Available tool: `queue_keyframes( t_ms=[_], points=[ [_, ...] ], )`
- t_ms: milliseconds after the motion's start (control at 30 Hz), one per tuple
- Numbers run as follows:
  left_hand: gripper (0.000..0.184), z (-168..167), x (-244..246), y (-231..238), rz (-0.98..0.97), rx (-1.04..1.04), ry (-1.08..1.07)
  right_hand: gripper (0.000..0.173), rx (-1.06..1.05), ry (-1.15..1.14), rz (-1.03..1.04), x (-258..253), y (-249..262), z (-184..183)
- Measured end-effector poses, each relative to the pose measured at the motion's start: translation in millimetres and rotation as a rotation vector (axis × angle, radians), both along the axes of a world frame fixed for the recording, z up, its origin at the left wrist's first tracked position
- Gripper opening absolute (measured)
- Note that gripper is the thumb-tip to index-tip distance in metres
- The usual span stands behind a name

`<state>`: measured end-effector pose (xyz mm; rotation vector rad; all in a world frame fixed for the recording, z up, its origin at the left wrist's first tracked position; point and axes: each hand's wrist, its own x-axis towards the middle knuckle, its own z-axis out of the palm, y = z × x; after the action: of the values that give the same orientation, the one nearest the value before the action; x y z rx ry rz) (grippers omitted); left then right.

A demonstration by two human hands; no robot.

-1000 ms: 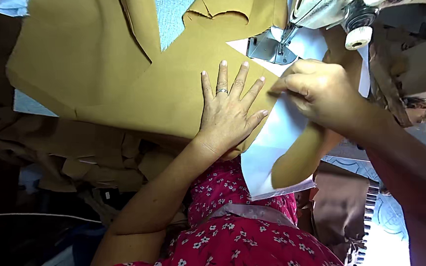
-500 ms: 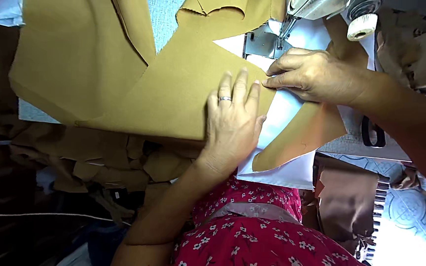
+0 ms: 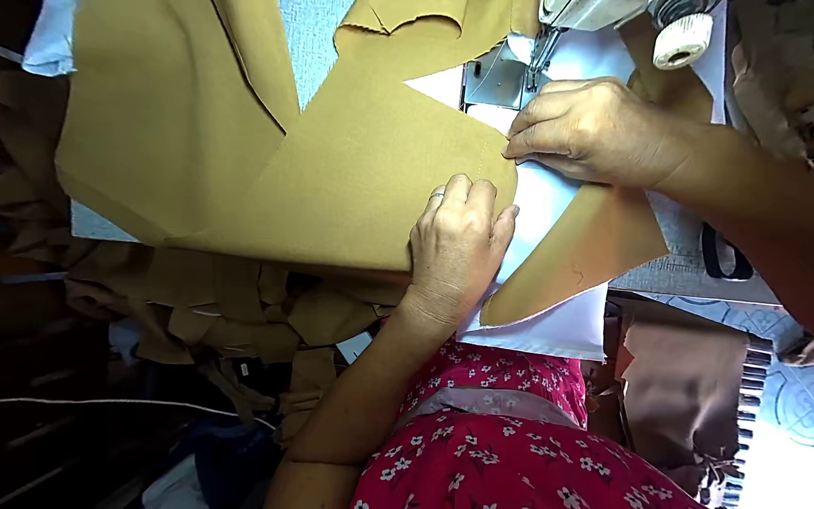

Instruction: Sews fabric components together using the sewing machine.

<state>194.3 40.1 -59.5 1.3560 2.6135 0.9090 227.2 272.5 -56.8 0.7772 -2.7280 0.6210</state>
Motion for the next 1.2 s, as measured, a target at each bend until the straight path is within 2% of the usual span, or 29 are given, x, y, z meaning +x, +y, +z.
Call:
queue_keyframes(
  t_ms=[200, 267, 333, 400, 467, 567, 667, 733, 900, 1200],
  points=[
    [0.015, 0.5, 1.7, 1.6, -0.003, 0.009, 0.072, 0.022, 0.045, 0.097, -0.022, 1.5, -4.4, -3.7],
    [0.021, 0.5, -0.4, 2.9, -0.035, -0.006, 0.12, 0.02, 0.168, 0.136, -0.044, 5.7, -11.9, 1.5],
    [0.025, -1.8, -7.6, 6.5, -0.111, -0.024, 0.176, 0.024, 0.384, 0.009, -0.092, 14.6, -24.1, 18.5],
    [0.023, -8.4, -22.5, 11.7, -0.214, 0.006, 0.257, 0.023, 0.337, 0.159, -0.116, 17.7, -24.2, -1.4],
    [0.031, -13.6, -47.5, 14.3, -0.373, 0.069, 0.278, 0.026, 0.316, 0.117, -0.301, 28.9, -35.6, -5.7],
    [0.04, -18.9, -81.5, 12.7, -0.597, -0.008, 0.156, 0.039, 0.275, -0.189, -0.647, 43.8, -63.5, 5.0],
    [0.046, -21.5, -87.4, 14.6, -0.645, -0.117, 0.121, 0.047, 0.134, -0.309, -0.87, 44.3, -82.6, 6.6],
    [0.047, -21.5, -83.6, 18.4, -0.616, -0.129, 0.109, 0.044, 0.019, -0.216, -0.952, 42.9, -84.7, -6.4],
    [0.047, -18.4, -78.4, 29.4, -0.562, -0.151, 0.089, 0.035, -0.072, 0.016, -0.932, 39.1, -63.4, -29.3],
    [0.048, -19.4, -79.9, 41.5, -0.508, -0.154, 0.08, 0.031, -0.075, 0.097, -0.838, 31.9, -39.3, -32.7]
  ],
)
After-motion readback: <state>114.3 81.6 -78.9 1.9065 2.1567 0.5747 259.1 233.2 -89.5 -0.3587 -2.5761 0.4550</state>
